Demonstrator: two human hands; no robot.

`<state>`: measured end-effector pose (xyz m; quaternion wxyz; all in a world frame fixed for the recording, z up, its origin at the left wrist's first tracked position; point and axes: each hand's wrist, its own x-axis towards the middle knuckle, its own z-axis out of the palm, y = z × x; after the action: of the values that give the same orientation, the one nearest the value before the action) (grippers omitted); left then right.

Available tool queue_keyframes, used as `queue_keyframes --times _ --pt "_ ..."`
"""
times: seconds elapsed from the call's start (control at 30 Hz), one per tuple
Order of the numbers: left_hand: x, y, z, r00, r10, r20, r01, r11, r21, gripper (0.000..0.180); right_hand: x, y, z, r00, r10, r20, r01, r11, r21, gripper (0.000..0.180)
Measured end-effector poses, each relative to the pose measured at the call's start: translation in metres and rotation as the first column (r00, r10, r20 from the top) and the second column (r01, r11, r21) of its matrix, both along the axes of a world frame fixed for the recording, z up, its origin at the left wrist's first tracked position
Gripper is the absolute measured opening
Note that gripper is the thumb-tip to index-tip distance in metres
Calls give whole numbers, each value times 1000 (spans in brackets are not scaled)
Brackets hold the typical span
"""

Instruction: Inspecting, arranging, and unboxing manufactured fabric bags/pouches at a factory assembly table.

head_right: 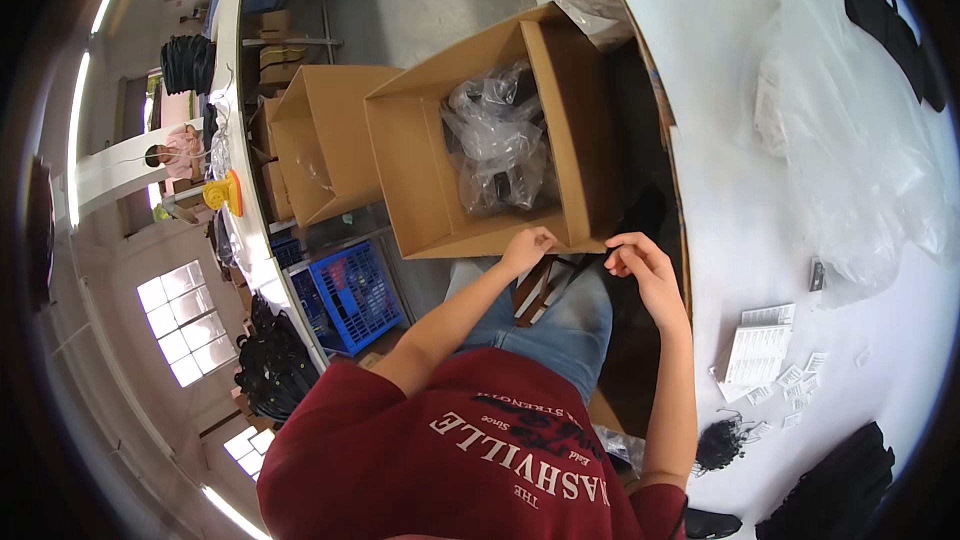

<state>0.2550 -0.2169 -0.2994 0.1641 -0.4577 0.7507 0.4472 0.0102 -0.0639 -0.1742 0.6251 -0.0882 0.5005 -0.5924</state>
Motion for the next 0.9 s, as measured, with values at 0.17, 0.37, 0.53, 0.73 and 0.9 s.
queue_keyframes --times 0.17,0.37,0.53,0.73,0.9 --pt "62 -33 -19 982 181 -60 -170 974 153 18 56 -97 -50 975 103 195 -98 995 -34 22" --pt "88 -51 -44 797 604 5 -432 564 704 18 141 -141 -181 981 84 175 -163 846 507 40" --pt "159 -107 -46 772 604 198 -541 461 703 20 126 -112 -218 858 -117 -501 435 685 585 48" --pt "122 -144 -96 458 881 121 -575 190 796 36 -24 -19 -261 644 1 -765 627 572 529 27" --pt "60 -165 -137 208 912 353 -702 -112 703 88 -23 -6 -284 675 94 -732 631 440 639 18"
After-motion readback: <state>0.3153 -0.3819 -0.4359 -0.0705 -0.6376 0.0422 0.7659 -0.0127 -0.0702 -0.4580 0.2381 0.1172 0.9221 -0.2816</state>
